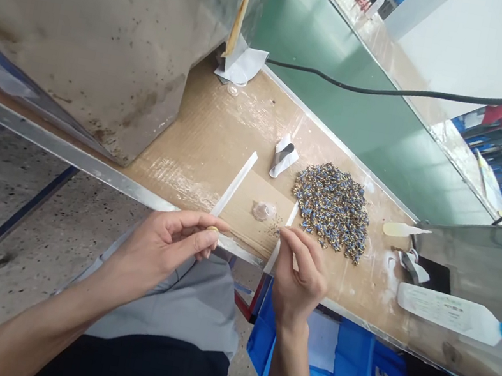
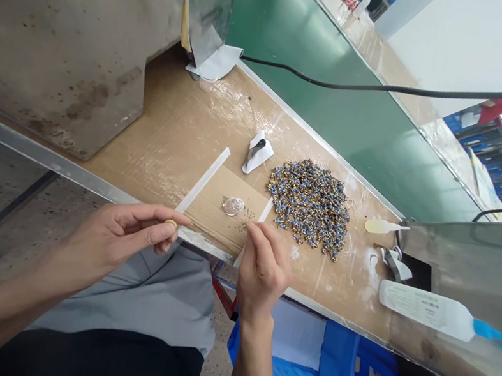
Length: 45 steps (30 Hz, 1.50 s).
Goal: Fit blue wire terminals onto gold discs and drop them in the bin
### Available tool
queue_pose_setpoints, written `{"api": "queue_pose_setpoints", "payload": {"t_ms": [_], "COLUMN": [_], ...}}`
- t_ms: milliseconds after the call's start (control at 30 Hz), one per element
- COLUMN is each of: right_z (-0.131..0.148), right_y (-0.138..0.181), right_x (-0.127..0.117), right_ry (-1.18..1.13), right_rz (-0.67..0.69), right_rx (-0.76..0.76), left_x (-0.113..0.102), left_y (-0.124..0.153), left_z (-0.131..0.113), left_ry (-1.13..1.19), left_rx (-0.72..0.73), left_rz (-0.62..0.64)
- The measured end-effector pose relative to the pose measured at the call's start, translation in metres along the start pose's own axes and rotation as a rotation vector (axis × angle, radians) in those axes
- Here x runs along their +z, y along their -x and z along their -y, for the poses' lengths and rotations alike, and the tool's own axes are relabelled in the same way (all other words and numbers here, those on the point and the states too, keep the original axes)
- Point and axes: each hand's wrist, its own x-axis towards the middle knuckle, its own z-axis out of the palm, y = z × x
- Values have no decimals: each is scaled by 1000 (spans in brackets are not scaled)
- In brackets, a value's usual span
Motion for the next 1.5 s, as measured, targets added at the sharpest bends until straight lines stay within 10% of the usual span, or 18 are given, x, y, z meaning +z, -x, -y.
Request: {"api": "queue_pose_setpoints", "payload": {"t_ms": [300,533,933,1500], "right_z": [1,3,30,70], "right_y": [4,7,-2,-1], "right_x": [-2,-4,-16,-24], "right_ry": [-53,-68,-308,-504], "right_rz": [-66,-109,-196,131], "right_rx": [47,106,372,180], "left_x": [0,6,15,28], "left_y": [1,0,4,15], "left_z": [1,-2,-1,-13], "left_ry": [188,530,121,186], "left_rx": [7,-81,-20,-40], "left_rz": [-66,132,77,171]}}
